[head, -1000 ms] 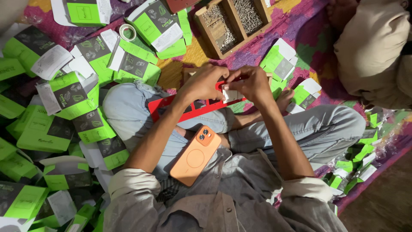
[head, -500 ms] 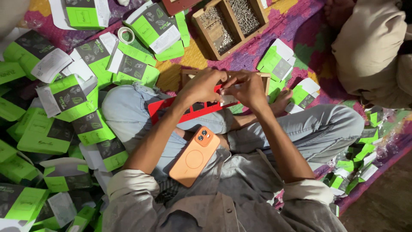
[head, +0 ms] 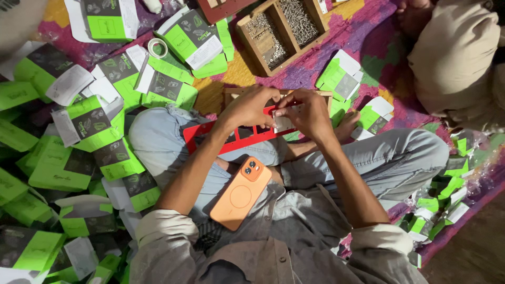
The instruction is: The person sits on a mat and assembles white electrical sockets into a red plastic frame. They pick up sockets and screws from nearby boxes and place them into the frame slots, occasionally adjusting the components with their fingers.
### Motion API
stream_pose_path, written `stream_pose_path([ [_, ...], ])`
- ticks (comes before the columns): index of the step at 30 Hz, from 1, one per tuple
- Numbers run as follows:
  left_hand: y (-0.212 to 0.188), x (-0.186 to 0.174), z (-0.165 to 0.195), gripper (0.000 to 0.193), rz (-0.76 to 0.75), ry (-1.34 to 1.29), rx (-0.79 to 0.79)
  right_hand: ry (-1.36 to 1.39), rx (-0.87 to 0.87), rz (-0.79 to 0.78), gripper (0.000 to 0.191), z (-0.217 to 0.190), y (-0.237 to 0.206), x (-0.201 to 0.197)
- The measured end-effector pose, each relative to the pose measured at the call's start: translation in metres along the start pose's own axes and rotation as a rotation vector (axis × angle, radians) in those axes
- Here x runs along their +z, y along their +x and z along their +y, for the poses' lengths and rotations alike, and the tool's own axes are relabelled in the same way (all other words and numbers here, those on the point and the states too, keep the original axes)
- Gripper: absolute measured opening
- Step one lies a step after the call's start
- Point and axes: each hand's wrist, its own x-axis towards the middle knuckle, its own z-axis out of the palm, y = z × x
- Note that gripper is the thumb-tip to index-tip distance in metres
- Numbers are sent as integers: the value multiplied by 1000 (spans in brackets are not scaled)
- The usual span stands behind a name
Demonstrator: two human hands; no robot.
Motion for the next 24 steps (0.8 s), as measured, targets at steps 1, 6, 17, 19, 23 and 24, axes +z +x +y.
stream_pose_path([
  [1, 0, -1, 1, 42, -24, 17, -39, -4, 15, 2, 19, -1, 2, 1],
  [6, 0, -1, 3, 42, 36, -2, 54, -43, -11, 23, 16, 3, 2, 5],
  [17, 1, -1, 1, 39, 24, -28, 62, -74, -79, 110, 13, 3, -7, 8],
  [19, 2, 1, 0, 39, 32, -54, 54, -41, -53, 99, 15, 3, -7, 8],
  [23, 1, 2, -1, 36, 4, -56, 54, -81, -77, 103, 16, 6, -8, 12],
  [24, 2, 3, 0, 35, -4, -84, 44, -82, -56, 108, 15, 8, -9, 12],
])
